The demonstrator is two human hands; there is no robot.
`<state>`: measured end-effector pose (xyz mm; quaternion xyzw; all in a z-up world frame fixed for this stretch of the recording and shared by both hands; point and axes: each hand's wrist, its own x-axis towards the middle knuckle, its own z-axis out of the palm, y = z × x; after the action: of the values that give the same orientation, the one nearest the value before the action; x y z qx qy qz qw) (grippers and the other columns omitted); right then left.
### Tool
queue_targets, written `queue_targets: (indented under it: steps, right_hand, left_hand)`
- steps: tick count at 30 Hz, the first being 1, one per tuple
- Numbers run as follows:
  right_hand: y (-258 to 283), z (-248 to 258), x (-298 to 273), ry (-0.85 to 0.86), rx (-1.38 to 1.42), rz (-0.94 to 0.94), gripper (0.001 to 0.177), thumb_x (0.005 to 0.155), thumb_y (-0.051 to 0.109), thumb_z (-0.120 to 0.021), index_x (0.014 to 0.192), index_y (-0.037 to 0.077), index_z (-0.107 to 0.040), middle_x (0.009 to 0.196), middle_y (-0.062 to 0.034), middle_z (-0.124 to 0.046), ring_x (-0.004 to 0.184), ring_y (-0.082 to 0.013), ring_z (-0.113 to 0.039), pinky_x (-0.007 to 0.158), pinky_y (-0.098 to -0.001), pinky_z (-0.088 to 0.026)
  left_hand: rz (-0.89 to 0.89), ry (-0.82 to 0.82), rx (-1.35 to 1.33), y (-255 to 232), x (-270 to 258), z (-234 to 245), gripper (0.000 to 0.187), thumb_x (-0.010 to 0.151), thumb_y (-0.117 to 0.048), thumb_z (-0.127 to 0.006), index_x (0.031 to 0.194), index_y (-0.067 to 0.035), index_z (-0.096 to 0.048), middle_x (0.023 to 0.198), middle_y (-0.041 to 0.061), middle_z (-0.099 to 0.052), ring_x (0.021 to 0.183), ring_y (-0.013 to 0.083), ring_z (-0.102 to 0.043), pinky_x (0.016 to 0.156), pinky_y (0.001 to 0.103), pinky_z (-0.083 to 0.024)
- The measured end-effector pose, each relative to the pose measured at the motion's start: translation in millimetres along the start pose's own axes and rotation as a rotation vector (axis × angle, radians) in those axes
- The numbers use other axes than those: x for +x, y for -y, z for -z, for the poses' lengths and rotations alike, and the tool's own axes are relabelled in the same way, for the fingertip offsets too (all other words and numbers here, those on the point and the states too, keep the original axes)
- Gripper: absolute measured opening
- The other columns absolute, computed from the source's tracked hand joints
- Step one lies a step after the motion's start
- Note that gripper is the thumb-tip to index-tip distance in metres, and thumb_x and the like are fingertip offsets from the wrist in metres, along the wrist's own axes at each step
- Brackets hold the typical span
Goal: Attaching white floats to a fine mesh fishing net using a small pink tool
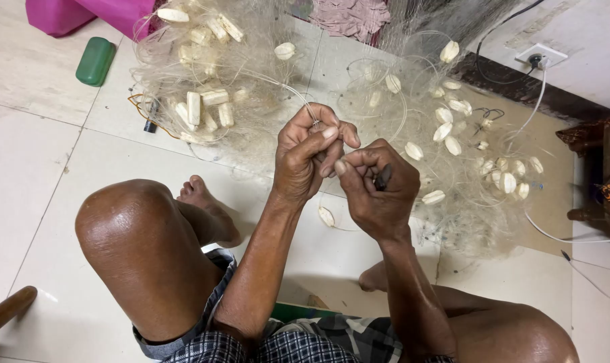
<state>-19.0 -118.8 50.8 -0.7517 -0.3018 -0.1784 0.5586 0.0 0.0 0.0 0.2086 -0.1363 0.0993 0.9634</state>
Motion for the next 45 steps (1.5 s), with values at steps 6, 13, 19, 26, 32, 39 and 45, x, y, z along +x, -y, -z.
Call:
queue_targets:
  steps: [6,13,19,26,32,39,45]
  right_hand:
    - [-1.9,-9.6,-1.6,-0.022,-0.03,0.052,0.009,0.079,-0.005,-0.074,0.077,-0.002,-0.065,0.056,-0.0068,-0.05,0.035,-0.0073,-0.041,0.032,-0.0196,-0.032]
    - [-3.6,-10.1,-2.4,-0.025,-0.043,0.073,0.007,0.08,-0.005,-0.072,0.078,-0.001,-0.066,0.057,-0.0057,-0.05,0.036,-0.0073,-0.041,0.032,-0.0201,-0.033]
    - [-7.7,-2.5,-2.1,-0.02,-0.014,0.029,0.008,0.08,-0.006,-0.072,0.078,-0.001,-0.066,0.057,-0.0054,-0.05,0.037,-0.0057,-0.041,0.034,-0.0192,-0.032]
    - [-1.9,22.4,8.0,-0.141,-0.139,-0.18,0.016,0.092,0.013,-0.06,0.089,-0.002,-0.062,0.065,-0.0054,-0.047,0.055,-0.0078,-0.04,0.051,-0.0227,-0.034]
    - [-0.2,40.2,9.9,-0.052,-0.098,-0.354,0.053,0.099,0.045,-0.032,0.084,0.002,-0.059,0.063,-0.0041,-0.044,0.057,-0.0079,-0.038,0.054,-0.0217,-0.033]
    - [7.7,31.0,14.4,0.018,-0.184,-0.14,0.033,0.103,0.02,-0.044,0.079,0.001,-0.058,0.062,-0.0061,-0.047,0.053,-0.0129,-0.051,0.052,-0.0264,-0.041]
    - [3.0,31.5,12.6,0.055,-0.425,0.045,0.029,0.098,0.026,-0.059,0.081,0.002,-0.057,0.063,-0.0085,-0.05,0.049,-0.0195,-0.05,0.047,-0.03,-0.042]
  left_hand:
    - [0.019,0.005,-0.02,0.1,0.9,2.6,0.018,0.089,-0.004,-0.054,0.105,0.004,-0.049,0.079,0.029,-0.064,0.038,0.0067,-0.045,0.04,0.016,-0.037]
    - [0.001,-0.004,0.035,5.6,-0.2,5.8,0.014,0.089,-0.008,-0.055,0.097,0.003,-0.053,0.078,0.029,-0.064,0.038,0.0055,-0.044,0.038,0.015,-0.035]
    - [-0.023,-0.011,0.046,0.9,-1.0,-0.3,0.012,0.09,-0.007,-0.056,0.097,0.002,-0.052,0.079,0.029,-0.064,0.038,0.0052,-0.044,0.039,0.016,-0.037]
    - [-0.035,-0.004,0.246,-9.4,-7.1,-12.9,0.03,0.085,-0.002,-0.056,0.114,0.0,-0.048,0.086,0.023,-0.067,0.04,0.0069,-0.042,0.042,0.019,-0.037]
    - [-0.101,0.018,0.52,-17.3,-14.9,-34.3,0.042,0.085,0.005,-0.049,0.127,0.001,-0.046,0.091,0.02,-0.07,0.042,0.0076,-0.045,0.044,0.019,-0.039]
    - [-0.27,0.102,0.877,-23.7,-17.5,-47.5,0.048,0.087,0.011,-0.045,0.134,-0.001,-0.047,0.097,0.015,-0.073,0.045,0.0115,-0.057,0.047,0.023,-0.048]
    - [-0.38,0.138,1.075,-24.4,-18.8,-49.2,0.049,0.09,0.008,-0.043,0.137,-0.003,-0.045,0.099,0.012,-0.074,0.05,0.0163,-0.063,0.049,0.027,-0.053]
